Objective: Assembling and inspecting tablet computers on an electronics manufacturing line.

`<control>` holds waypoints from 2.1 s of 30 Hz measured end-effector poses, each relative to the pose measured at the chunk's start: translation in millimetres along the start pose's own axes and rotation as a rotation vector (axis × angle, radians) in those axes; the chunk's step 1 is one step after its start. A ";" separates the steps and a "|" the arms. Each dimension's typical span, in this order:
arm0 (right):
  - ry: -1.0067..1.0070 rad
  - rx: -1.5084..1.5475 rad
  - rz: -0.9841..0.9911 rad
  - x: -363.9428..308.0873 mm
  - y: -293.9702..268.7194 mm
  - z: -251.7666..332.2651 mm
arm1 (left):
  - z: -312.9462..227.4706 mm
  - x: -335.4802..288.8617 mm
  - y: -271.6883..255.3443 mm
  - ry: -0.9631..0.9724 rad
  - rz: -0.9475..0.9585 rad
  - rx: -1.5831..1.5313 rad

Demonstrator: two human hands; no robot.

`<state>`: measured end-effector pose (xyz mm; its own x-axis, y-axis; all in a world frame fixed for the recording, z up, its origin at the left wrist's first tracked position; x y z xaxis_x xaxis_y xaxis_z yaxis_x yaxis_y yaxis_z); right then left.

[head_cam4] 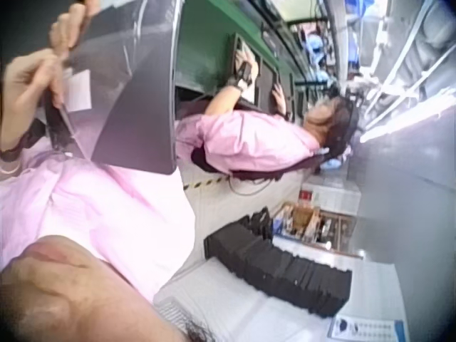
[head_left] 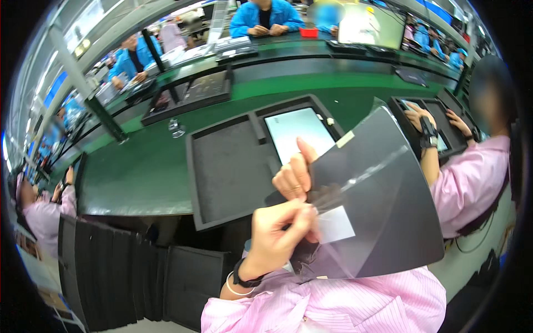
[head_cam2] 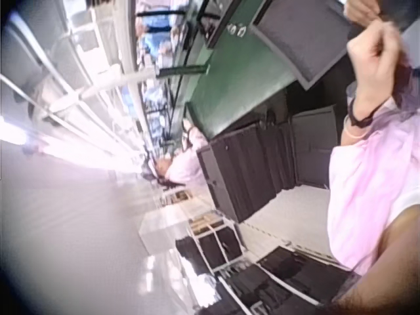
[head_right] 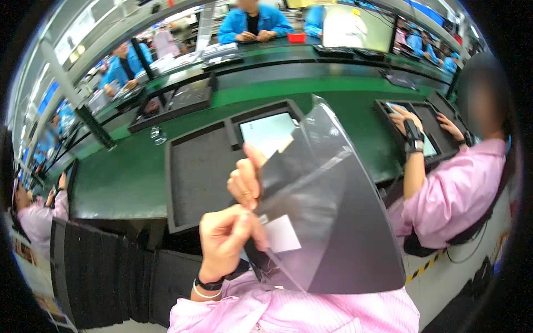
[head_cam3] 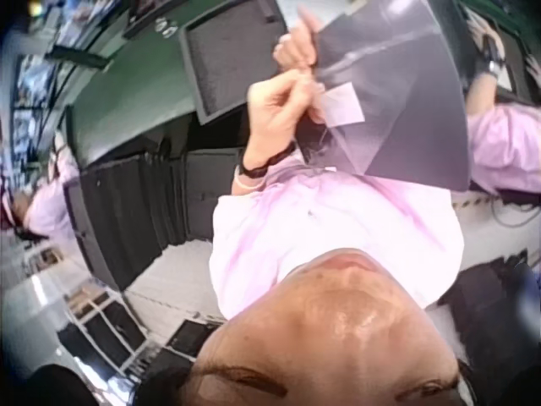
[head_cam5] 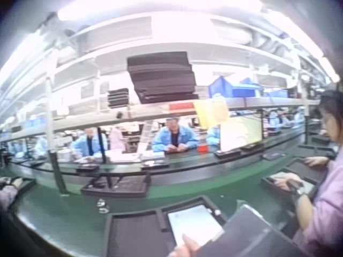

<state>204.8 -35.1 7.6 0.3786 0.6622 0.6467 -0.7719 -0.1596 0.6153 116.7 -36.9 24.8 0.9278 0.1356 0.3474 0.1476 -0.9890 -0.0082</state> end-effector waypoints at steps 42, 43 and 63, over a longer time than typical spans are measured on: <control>-0.185 0.470 0.299 11.7 -15.4 -3.1 | 46.4 -3.3 -64.1 -0.123 -0.204 -0.293; -0.182 0.483 0.307 12.1 -16.4 -6.7 | 47.7 -5.4 -66.2 -0.120 -0.222 -0.299; -0.143 0.631 0.351 5.5 -17.1 -0.6 | 45.4 -10.9 -53.8 -0.005 -0.220 -0.193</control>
<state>219.7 -28.3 0.4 0.2592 0.3997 0.8792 -0.4358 -0.7639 0.4759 114.2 17.5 -21.2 0.8827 0.3476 0.3164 0.2779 -0.9288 0.2452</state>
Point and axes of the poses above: each hand's wrist, its own x-axis towards the middle knuckle, its own y-axis out of the palm, z = x × y, the point moved 8 cm from there along x, towards the middle knuckle, and after that the axes turned 3 degrees about -y, right-handed, at the moved point
